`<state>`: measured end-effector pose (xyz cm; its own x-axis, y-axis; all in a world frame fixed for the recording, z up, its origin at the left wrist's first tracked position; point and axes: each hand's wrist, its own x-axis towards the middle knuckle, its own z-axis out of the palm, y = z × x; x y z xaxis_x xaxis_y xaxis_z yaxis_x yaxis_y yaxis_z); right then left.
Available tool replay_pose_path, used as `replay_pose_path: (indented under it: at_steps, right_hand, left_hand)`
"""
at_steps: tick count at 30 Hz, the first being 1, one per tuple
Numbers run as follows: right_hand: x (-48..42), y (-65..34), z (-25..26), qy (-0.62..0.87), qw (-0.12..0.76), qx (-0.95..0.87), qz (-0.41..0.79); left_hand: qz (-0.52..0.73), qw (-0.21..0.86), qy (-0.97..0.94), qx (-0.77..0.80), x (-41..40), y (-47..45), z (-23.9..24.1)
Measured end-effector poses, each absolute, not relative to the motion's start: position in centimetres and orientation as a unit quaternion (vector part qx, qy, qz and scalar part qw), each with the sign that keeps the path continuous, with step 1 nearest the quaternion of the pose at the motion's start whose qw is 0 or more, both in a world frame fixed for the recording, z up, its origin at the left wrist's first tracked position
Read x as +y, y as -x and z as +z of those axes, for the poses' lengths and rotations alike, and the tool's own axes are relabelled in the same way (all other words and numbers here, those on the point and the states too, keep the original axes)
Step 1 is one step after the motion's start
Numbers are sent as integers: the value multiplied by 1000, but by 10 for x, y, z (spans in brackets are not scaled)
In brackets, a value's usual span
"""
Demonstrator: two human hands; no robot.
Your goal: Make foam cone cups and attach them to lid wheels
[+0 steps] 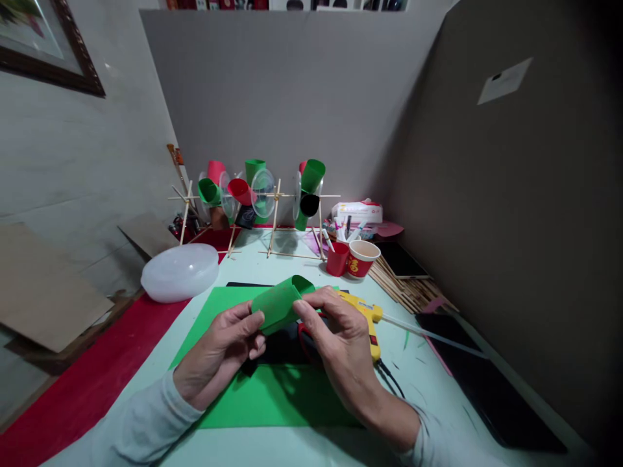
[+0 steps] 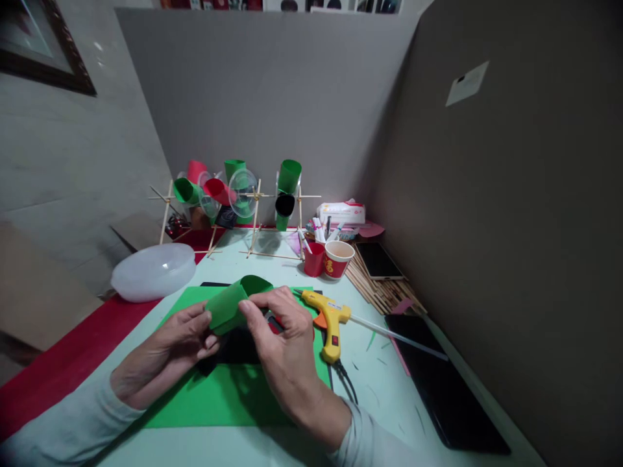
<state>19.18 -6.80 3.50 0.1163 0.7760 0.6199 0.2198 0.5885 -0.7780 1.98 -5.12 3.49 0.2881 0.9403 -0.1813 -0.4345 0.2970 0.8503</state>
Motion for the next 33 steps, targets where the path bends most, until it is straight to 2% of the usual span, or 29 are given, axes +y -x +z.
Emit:
replay_pose_path:
  at_steps: [11,23,33]
  right_hand:
    - [-72,-191,32,371,609,-653,254]
    - [-73,-188,29,351,621,-658,243]
    - [-74,-189,30,365,622,-631,287]
  left_hand:
    - [478,666,-388,422,-54,-16,38]
    - [487,689,-322,430,-45,-9,33]
    - [507,684,-258,457,-45,-8,31]
